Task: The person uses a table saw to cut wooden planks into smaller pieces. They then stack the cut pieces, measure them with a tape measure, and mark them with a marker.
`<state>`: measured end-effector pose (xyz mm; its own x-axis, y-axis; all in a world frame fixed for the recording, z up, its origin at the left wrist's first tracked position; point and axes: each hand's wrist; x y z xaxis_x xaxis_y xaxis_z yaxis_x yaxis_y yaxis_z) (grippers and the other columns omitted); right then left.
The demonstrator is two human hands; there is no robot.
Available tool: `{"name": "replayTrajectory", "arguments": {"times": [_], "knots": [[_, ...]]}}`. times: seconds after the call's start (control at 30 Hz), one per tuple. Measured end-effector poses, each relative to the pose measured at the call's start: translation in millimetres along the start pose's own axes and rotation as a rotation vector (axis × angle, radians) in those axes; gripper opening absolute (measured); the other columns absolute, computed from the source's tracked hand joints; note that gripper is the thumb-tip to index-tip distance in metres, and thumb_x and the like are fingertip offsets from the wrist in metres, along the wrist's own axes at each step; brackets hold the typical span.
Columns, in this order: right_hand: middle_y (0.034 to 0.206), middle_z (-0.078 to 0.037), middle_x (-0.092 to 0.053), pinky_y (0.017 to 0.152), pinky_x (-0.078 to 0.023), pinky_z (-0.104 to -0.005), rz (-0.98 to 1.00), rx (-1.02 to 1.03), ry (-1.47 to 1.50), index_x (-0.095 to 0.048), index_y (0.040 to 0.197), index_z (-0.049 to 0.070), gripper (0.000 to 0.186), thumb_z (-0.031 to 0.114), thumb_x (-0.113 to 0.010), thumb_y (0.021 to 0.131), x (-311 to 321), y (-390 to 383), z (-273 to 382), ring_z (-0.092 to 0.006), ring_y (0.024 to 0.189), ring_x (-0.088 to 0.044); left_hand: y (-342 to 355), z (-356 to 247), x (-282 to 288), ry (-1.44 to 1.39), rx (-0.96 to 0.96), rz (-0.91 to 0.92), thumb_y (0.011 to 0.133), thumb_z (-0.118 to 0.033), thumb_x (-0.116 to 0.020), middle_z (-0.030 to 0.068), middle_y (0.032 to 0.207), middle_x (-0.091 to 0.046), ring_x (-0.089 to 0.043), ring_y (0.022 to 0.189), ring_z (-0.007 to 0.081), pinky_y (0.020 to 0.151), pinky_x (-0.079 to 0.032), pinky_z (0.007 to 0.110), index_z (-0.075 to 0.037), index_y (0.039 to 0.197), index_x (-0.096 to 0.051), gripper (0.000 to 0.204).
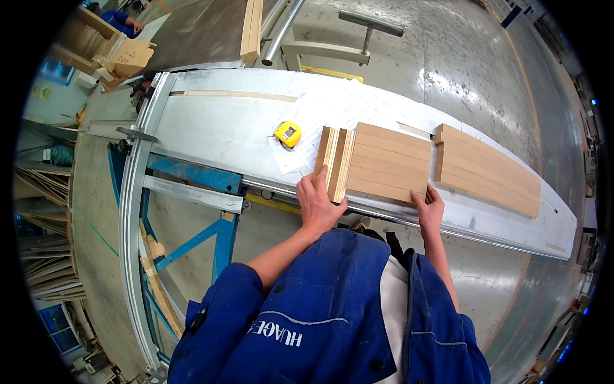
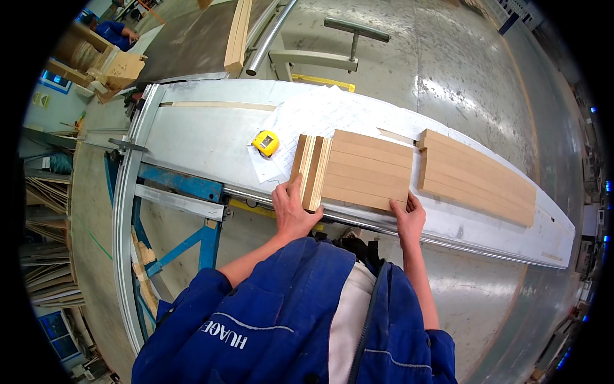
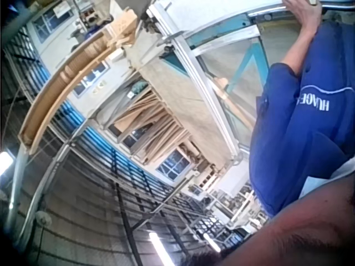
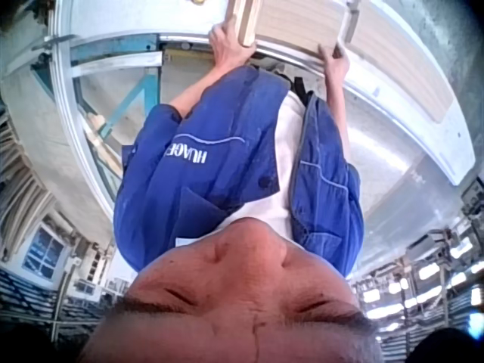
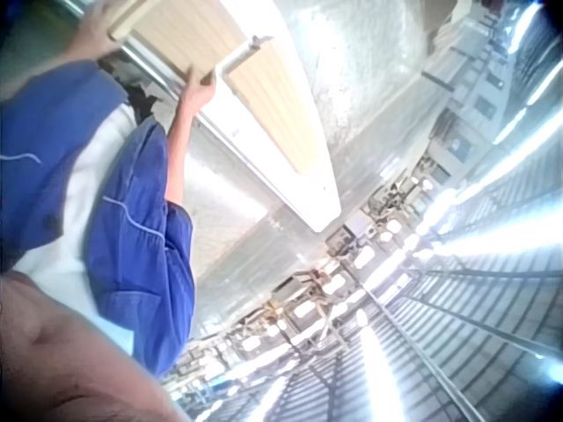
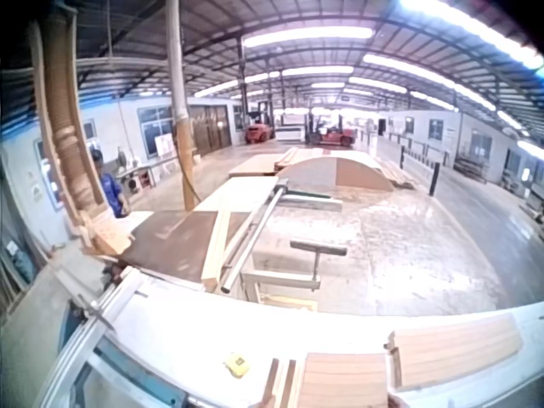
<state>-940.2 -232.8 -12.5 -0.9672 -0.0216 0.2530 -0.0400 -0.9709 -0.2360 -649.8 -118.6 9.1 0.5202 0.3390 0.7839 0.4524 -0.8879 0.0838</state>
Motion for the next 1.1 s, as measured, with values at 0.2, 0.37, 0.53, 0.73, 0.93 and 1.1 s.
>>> {"name": "replayTrajectory", "arguments": {"times": [0.2, 0.37, 0.53, 0.73, 0.93, 1.1], "knots": [[0.142, -0.025, -0.063, 0.111, -0.048, -0.0373, -0.004, 0.032, -0.163, -0.050, 0.149, -0.011, 0.071, 0.014, -0.082, 0.090, 0.3, 18.5, 15.3, -0.0274, 0.131, -0.062, 4.7, 4.1, 11.4, -0.019, 0.017, 0.073, 0.068, -0.038, -0.093, 0.0228, 0.138, -0.043, -0.041, 0.131, 0.0398, 0.114, -0.034, 0.052, -0.002, 0.159, -0.031, 0.116], [0.149, -0.027, -0.057, 0.114, -0.044, -0.0410, -0.146, 0.096, -0.346, -0.043, 0.154, -0.007, 0.080, 0.029, -0.080, 0.093, -17.6, 77.2, 15.7, -0.0330, 0.136, -0.058, 47.3, 8.2, 16.4, -0.127, -0.019, 0.168, 0.065, -0.046, -0.095, 0.0262, 0.156, -0.036, -0.038, 0.140, 0.0415, 0.120, -0.031, 0.051, 0.007, 0.160, -0.022, 0.131], [0.145, -0.027, -0.060, 0.112, -0.045, -0.0401, -0.155, 0.059, -0.427, -0.048, 0.151, -0.007, 0.074, 0.034, -0.076, 0.096, -34.4, 88.8, 20.1, -0.0339, 0.133, -0.059, 65.8, 19.2, 14.0, -0.129, 0.005, 0.274, 0.063, -0.044, -0.097, 0.0266, 0.155, -0.037, -0.038, 0.139, 0.0413, 0.122, -0.031, 0.050, 0.009, 0.158, -0.022, 0.132], [0.139, -0.028, -0.064, 0.108, -0.047, -0.0418, -0.186, 0.084, -0.483, -0.053, 0.148, -0.006, 0.071, 0.037, -0.075, 0.096, -38.4, 81.4, 26.1, -0.0366, 0.127, -0.063, 68.4, 20.3, 19.0, -0.142, -0.033, 0.300, 0.063, -0.040, -0.097, 0.0263, 0.154, -0.037, -0.038, 0.138, 0.0412, 0.122, -0.031, 0.050, 0.011, 0.158, -0.022, 0.131], [0.135, -0.030, -0.066, 0.106, -0.050, -0.0434, -0.195, 0.086, -0.568, -0.057, 0.146, -0.004, 0.071, 0.038, -0.077, 0.093, -33.4, 81.0, 26.1, -0.0382, 0.124, -0.065, 70.0, 23.3, 17.2, -0.177, -0.060, 0.307, 0.066, -0.038, -0.096, 0.0266, 0.153, -0.036, -0.037, 0.138, 0.0416, 0.122, -0.031, 0.050, 0.011, 0.156, -0.023, 0.126], [0.135, -0.029, -0.066, 0.105, -0.050, -0.0429, -0.189, 0.084, -0.577, -0.056, 0.146, -0.005, 0.072, 0.038, -0.078, 0.092, -35.5, 77.1, 32.7, -0.0376, 0.124, -0.065, 73.7, 26.6, 21.0, -0.208, -0.063, 0.318, 0.069, -0.034, -0.095, 0.0258, 0.150, -0.039, -0.039, 0.137, 0.0411, 0.121, -0.033, 0.049, 0.010, 0.156, -0.024, 0.120]]}}
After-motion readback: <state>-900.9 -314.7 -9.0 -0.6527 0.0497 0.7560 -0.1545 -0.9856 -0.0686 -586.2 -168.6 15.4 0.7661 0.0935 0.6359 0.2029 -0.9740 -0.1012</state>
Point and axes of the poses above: each hand's wrist, its own y-axis towards the middle knuckle, its own x-axis out of the back of the hand, z = x × y
